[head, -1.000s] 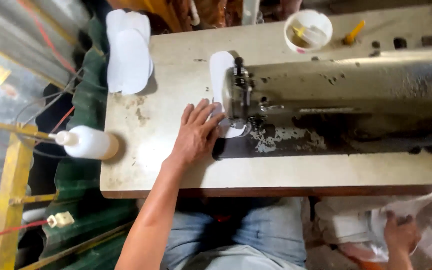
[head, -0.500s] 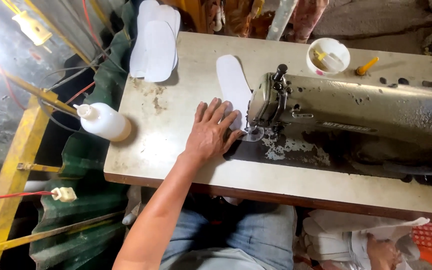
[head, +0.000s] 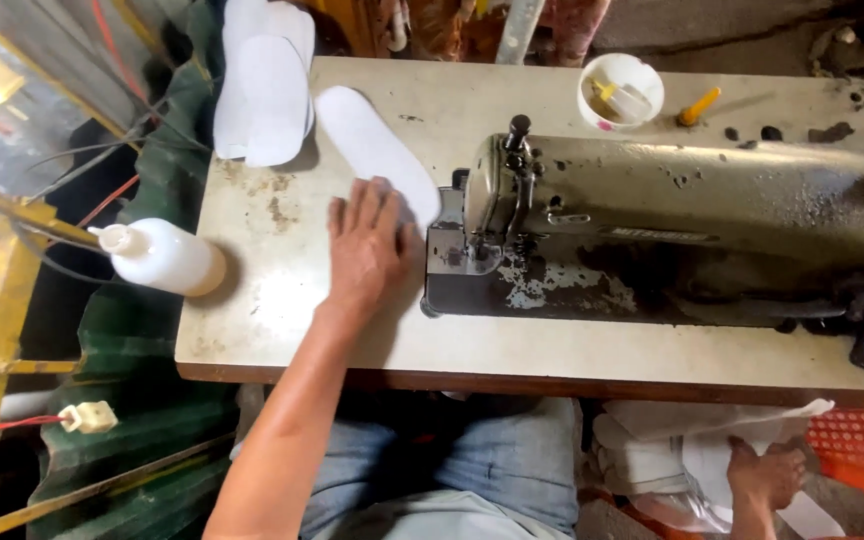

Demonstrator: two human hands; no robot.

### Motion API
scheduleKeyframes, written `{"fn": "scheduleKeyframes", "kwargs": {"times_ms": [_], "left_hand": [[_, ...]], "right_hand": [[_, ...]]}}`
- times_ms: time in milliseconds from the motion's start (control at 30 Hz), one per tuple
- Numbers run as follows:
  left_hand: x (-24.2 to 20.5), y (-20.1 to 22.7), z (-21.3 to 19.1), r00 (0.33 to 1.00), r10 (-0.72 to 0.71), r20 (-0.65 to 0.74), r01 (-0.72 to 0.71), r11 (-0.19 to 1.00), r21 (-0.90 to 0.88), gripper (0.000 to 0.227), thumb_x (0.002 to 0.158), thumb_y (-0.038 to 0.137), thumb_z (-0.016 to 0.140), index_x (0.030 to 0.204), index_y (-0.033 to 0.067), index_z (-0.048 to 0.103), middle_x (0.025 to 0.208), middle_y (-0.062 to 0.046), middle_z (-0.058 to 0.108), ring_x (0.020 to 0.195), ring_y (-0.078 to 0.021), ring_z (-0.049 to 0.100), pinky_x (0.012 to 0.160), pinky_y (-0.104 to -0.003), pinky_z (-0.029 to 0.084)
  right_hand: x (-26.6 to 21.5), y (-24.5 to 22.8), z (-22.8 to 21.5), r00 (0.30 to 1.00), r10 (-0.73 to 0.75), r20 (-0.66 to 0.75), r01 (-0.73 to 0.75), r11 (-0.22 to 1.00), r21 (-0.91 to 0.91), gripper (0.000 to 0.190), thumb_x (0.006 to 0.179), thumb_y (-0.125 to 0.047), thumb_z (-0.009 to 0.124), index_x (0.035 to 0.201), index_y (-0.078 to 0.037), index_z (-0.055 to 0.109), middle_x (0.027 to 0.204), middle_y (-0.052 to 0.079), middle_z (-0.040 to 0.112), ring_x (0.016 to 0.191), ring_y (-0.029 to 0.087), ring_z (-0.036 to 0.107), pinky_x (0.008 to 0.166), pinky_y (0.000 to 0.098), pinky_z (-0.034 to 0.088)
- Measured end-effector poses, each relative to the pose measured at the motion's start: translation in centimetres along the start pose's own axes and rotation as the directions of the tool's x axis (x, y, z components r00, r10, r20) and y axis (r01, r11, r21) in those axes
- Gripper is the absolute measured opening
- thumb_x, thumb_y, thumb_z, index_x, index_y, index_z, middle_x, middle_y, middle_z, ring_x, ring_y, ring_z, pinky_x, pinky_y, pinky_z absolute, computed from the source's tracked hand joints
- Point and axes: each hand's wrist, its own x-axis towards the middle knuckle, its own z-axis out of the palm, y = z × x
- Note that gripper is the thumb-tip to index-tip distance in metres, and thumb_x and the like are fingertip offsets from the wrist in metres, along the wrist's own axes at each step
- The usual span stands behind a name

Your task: The person is using an industrial sewing machine to stitch together layers of shoe insoles.

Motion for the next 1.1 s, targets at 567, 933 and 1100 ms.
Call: {"fn": "scheduleKeyframes", "kwargs": {"times_ms": [567, 933, 1100], "left_hand": [[-5.9, 3.1, -2.2, 0.966, 0.236, 0.101, -0.202, 0.941, -0.271, 0.088, 0.103, 0.023, 0.072, 0.167, 0.0206, 0.011, 0.171, -0.020, 0.020, 0.156, -0.0407, 0.033, 0.125, -0.057, 0.040], [-5.8, 3.9, -4.7, 0.855, 0.471, 0.218, -0.396, 0.864, -0.311, 0.037, 0.097, 0.014, 0.062, 0.133, 0.0052, 0.060, 0.142, -0.021, 0.054, 0.134, -0.0404, 0.050, 0.119, -0.059, 0.034], [-5.2, 4.1, -4.5, 0.823, 0.509, 0.252, -0.420, 0.844, -0.333, 0.046, 0.101, 0.008, 0.057, 0.146, 0.0046, 0.052, 0.149, -0.018, 0.055, 0.142, -0.0384, 0.049, 0.122, -0.060, 0.029]], "right_hand": [[-32.3, -15.6, -18.5, 0.682, -0.668, -0.300, 0.690, 0.449, 0.568, 0.021, 0.090, -0.023, 0.072, 0.102, -0.007, 0.067, 0.085, 0.012, 0.062, 0.077, 0.032, 0.060, 0.066, 0.0442, 0.047], [-35.8, -29.9, -28.6, 0.366, -0.525, 0.768, -0.713, 0.373, 0.595, 0.023, 0.090, -0.021, 0.069, 0.099, -0.006, 0.055, 0.099, 0.017, 0.069, 0.084, 0.032, 0.064, 0.065, 0.0427, 0.050], [-36.4, -30.4, -26.2, 0.400, -0.649, 0.647, -0.789, 0.115, 0.604, 0.016, 0.096, -0.016, 0.068, 0.095, -0.007, 0.054, 0.097, 0.016, 0.071, 0.088, 0.027, 0.069, 0.072, 0.0412, 0.058]]}}
